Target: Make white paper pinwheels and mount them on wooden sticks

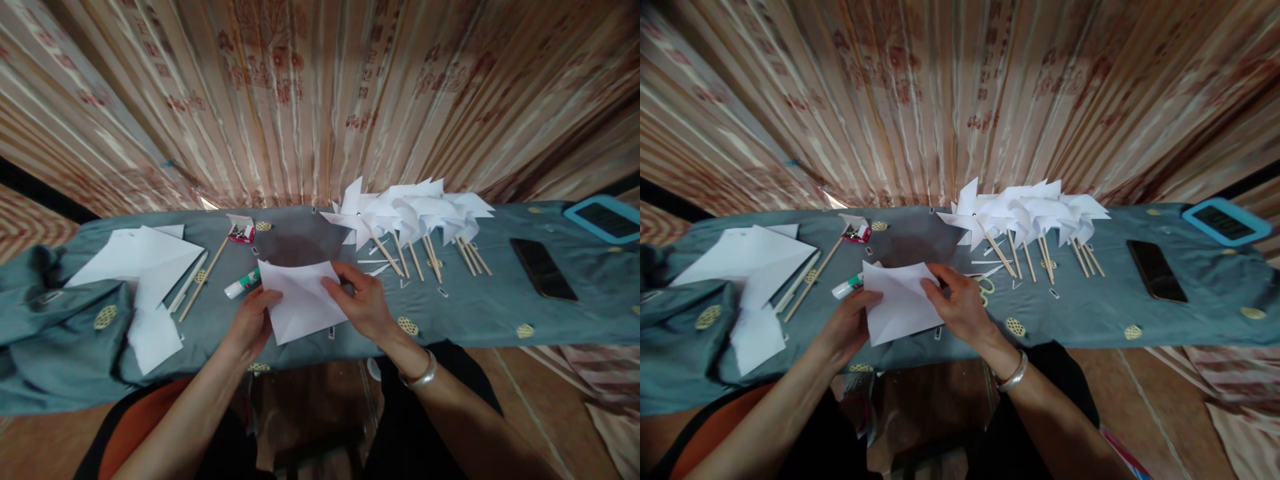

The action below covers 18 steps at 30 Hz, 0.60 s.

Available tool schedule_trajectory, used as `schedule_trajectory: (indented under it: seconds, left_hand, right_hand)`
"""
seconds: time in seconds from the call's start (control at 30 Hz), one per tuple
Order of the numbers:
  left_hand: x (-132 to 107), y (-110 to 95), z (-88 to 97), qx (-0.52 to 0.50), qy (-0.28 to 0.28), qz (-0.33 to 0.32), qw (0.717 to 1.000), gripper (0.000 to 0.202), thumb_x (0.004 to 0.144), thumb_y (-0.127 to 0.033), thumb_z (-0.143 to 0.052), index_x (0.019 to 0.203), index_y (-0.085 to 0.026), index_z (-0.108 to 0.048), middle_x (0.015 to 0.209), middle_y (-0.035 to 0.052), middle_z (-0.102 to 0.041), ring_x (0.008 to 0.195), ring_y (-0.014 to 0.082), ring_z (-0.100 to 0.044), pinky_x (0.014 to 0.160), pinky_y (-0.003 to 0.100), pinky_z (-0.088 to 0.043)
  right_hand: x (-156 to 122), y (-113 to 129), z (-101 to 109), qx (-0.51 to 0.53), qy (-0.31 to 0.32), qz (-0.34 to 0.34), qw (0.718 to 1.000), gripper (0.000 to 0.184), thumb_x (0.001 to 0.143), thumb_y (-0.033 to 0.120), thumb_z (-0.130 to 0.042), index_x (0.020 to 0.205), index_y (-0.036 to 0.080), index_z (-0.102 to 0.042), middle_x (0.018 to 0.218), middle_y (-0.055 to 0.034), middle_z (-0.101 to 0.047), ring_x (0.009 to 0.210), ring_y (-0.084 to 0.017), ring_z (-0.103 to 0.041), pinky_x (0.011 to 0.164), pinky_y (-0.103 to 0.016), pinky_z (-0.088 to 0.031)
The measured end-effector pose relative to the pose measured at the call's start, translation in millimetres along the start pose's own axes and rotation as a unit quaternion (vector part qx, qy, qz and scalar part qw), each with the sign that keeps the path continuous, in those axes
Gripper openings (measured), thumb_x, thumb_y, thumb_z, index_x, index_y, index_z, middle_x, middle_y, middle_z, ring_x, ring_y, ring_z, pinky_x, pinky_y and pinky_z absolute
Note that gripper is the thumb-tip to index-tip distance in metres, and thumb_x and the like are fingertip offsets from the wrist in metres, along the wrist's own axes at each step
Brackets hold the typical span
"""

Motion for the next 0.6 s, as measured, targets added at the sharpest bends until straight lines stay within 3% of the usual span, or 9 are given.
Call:
schedule_trajectory:
  seconds: [0.17, 0.3, 0.47, 0.6]
  left_hand:
    - [-1, 1, -2.7, 0.011, -0.020, 0.003, 1.000, 0.016, 0.063, -0.014, -0.073, 0.078, -0.011, -0.070, 0.068, 0.0080, -0.073, 0.057, 0.0201, -0.068, 0.053, 0.027, -0.054]
    - [-2, -4, -2.5, 0.015, -0.029, 0.006, 0.999, 0.012, 0.069, -0.018, -0.072, 0.080, -0.011, -0.070, 0.068, 0.0088, -0.074, 0.055, 0.0205, -0.068, 0.054, 0.028, -0.056]
    - [-3, -8, -4.1, -0.021, -0.038, -0.008, 0.999, 0.015, 0.069, -0.020, -0.073, 0.082, -0.012, -0.070, 0.074, 0.0081, -0.075, 0.065, 0.0217, -0.071, 0.059, 0.028, -0.058]
    - [-3, -9, -4.8, -0.024, -0.021, -0.029, 0.999, 0.022, 0.059, -0.018, -0.080, 0.078, -0.012, -0.071, 0.071, 0.0063, -0.074, 0.062, 0.0194, -0.069, 0.060, 0.027, -0.057]
  right_hand:
    - [5, -10, 3, 0.089, 0.011, -0.064, 0.994, 0.020, 0.080, 0.034, -0.065, 0.092, 0.019, -0.069, 0.083, -0.0026, -0.072, 0.071, -0.016, -0.064, 0.064, -0.027, -0.050]
    - [8, -25, 1, 0.212, 0.079, -0.155, 0.962, 0.030, 0.070, 0.038, -0.075, 0.093, 0.018, -0.070, 0.088, -0.0036, -0.074, 0.075, -0.019, -0.067, 0.065, -0.030, -0.053]
    - [3, -35, -7, 0.267, 0.178, -0.205, 0.925, 0.038, 0.061, 0.034, -0.082, 0.094, 0.018, -0.072, 0.087, -0.0022, -0.075, 0.076, -0.018, -0.067, 0.071, -0.032, -0.053]
    - [5, -37, -1, 0.265, 0.182, -0.226, 0.920, 0.036, 0.058, 0.035, -0.083, 0.088, 0.016, -0.073, 0.081, -0.0016, -0.074, 0.069, -0.016, -0.066, 0.067, -0.030, -0.052]
Point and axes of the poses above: each hand's wrist, its own x-axis towards the middle knuckle, its own z-axis out of the back of the hand, y = z × x, the point moved 3 cm from there along x, towards the middle knuckle
